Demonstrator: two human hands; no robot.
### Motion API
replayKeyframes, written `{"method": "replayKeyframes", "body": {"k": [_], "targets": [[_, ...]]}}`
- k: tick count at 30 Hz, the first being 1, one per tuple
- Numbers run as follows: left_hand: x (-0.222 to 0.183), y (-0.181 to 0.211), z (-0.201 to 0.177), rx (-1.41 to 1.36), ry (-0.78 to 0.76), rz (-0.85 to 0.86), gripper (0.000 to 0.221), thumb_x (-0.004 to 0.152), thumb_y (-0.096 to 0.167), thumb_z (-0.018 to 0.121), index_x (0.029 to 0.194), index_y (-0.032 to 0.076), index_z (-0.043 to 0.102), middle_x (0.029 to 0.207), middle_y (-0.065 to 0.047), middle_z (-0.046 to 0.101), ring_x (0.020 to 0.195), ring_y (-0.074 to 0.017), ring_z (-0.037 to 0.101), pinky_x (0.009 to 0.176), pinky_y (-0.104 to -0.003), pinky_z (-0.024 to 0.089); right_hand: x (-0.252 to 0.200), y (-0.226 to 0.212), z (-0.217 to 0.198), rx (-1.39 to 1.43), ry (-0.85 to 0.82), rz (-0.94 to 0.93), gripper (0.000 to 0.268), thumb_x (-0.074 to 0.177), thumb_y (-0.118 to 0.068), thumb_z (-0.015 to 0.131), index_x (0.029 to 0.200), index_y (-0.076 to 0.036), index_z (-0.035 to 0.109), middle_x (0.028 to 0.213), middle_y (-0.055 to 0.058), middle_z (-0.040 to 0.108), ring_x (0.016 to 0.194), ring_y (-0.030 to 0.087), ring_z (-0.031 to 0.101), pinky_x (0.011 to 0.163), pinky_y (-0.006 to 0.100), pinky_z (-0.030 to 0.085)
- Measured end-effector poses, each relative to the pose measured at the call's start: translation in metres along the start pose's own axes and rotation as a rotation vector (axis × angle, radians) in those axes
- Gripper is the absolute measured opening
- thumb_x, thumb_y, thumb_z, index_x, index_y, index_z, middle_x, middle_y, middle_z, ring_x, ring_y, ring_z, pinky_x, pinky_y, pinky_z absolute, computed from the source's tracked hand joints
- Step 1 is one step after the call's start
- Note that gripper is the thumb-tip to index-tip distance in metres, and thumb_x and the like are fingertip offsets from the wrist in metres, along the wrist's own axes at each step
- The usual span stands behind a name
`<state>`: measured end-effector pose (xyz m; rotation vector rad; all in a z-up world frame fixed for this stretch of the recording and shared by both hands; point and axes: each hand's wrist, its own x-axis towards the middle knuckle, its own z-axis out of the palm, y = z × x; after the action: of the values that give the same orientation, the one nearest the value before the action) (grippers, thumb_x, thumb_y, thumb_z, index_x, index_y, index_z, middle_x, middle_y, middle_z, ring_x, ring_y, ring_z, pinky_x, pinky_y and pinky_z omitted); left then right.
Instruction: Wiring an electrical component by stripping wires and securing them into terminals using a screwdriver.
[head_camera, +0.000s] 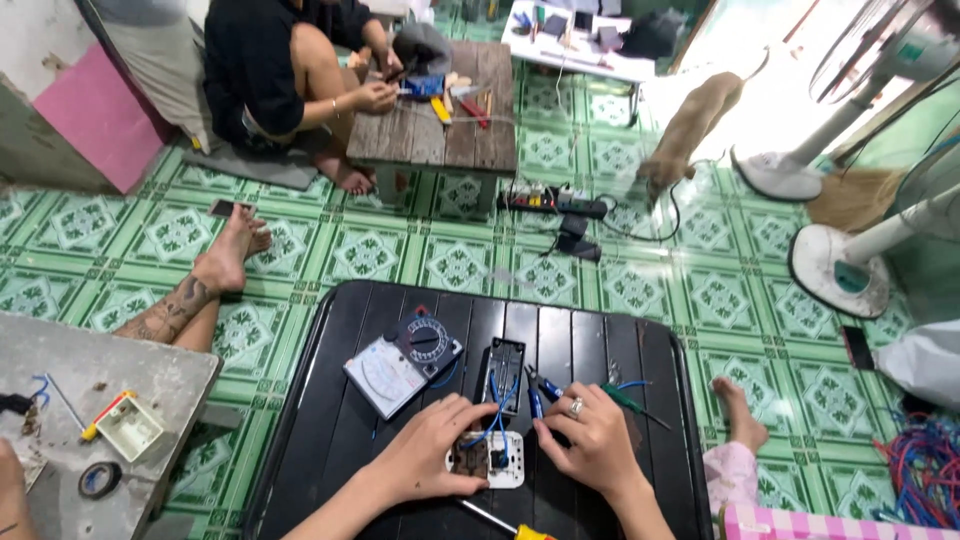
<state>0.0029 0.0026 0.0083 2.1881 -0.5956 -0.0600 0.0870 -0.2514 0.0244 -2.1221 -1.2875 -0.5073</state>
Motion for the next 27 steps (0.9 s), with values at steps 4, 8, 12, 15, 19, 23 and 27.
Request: {"method": "replayKeyframes", "body": {"k": [4, 8, 12, 15, 19, 23, 27], "targets": [[-0.0005, 0.0002, -0.0021, -0.003, -0.008, 0.000, 0.084, 0.076, 0.034, 0.088, 0.145, 0.009, 0.048, 0.105, -0.007, 0.060, 0.094, -0.0234, 0.056, 0.082, -0.036, 0.047, -0.0032, 0.0019, 0.0046, -0.003, 0.024, 0.019, 0.022, 0.086, -0.013, 0.077, 0.067, -0.010, 0.068, 0.066, 0.001, 0.065, 0.065, 0.020, 0.056, 0.054, 0.033, 0.039], [0.0002, -0.0013, -0.0024, -0.009, -0.065, -0.054, 0.083, 0.079, 0.040, 0.084, 0.147, 0.012, 0.046, 0.106, -0.006, 0.058, 0.096, -0.0229, 0.055, 0.083, -0.036, 0.047, -0.0020, 0.0015, 0.0043, -0.003, 0.034, 0.032, 0.022, 0.087, -0.014, 0.076, 0.066, -0.011, 0.068, 0.066, 0.000, 0.065, 0.063, 0.019, 0.055, 0.053, 0.032, 0.037], [-0.0002, -0.0031, -0.0007, -0.005, -0.048, -0.025, 0.084, 0.078, 0.038, 0.085, 0.146, 0.009, 0.047, 0.104, -0.007, 0.059, 0.094, -0.0229, 0.055, 0.080, -0.035, 0.047, -0.0016, 0.0004, 0.0044, -0.001, 0.040, 0.034, 0.022, 0.087, -0.014, 0.076, 0.067, -0.011, 0.068, 0.066, -0.001, 0.064, 0.062, 0.018, 0.054, 0.053, 0.032, 0.036], [-0.0003, -0.0037, 0.0003, 0.016, -0.039, -0.016, 0.084, 0.078, 0.037, 0.086, 0.146, 0.009, 0.047, 0.104, -0.007, 0.060, 0.094, -0.0228, 0.055, 0.081, -0.035, 0.048, -0.0025, 0.0017, 0.0051, 0.009, 0.024, 0.032, 0.021, 0.086, -0.012, 0.077, 0.068, -0.010, 0.068, 0.067, 0.000, 0.064, 0.063, 0.018, 0.055, 0.054, 0.032, 0.037], [0.0005, -0.0048, 0.0024, 0.024, -0.042, -0.030, 0.086, 0.075, 0.037, 0.089, 0.146, 0.010, 0.047, 0.106, -0.007, 0.061, 0.096, -0.0237, 0.056, 0.082, -0.036, 0.048, -0.0027, 0.0012, 0.0050, 0.010, 0.029, 0.014, 0.022, 0.087, -0.012, 0.076, 0.068, -0.009, 0.067, 0.067, 0.001, 0.063, 0.063, 0.019, 0.054, 0.054, 0.033, 0.036], [-0.0001, -0.0051, 0.0025, 0.029, -0.051, -0.043, 0.086, 0.076, 0.038, 0.087, 0.147, 0.011, 0.046, 0.106, -0.007, 0.061, 0.096, -0.0234, 0.056, 0.082, -0.036, 0.048, -0.0032, 0.0015, 0.0066, 0.022, 0.029, 0.022, 0.021, 0.087, -0.012, 0.076, 0.068, -0.010, 0.067, 0.068, 0.001, 0.064, 0.064, 0.019, 0.053, 0.055, 0.032, 0.036], [-0.0008, -0.0032, 0.0011, 0.014, -0.033, -0.017, 0.084, 0.077, 0.036, 0.087, 0.146, 0.009, 0.047, 0.105, -0.007, 0.060, 0.095, -0.0241, 0.055, 0.080, -0.036, 0.047, -0.0039, 0.0017, 0.0074, 0.023, 0.019, 0.034, 0.019, 0.086, -0.011, 0.077, 0.069, -0.009, 0.068, 0.068, 0.001, 0.064, 0.063, 0.019, 0.054, 0.055, 0.032, 0.037]]}}
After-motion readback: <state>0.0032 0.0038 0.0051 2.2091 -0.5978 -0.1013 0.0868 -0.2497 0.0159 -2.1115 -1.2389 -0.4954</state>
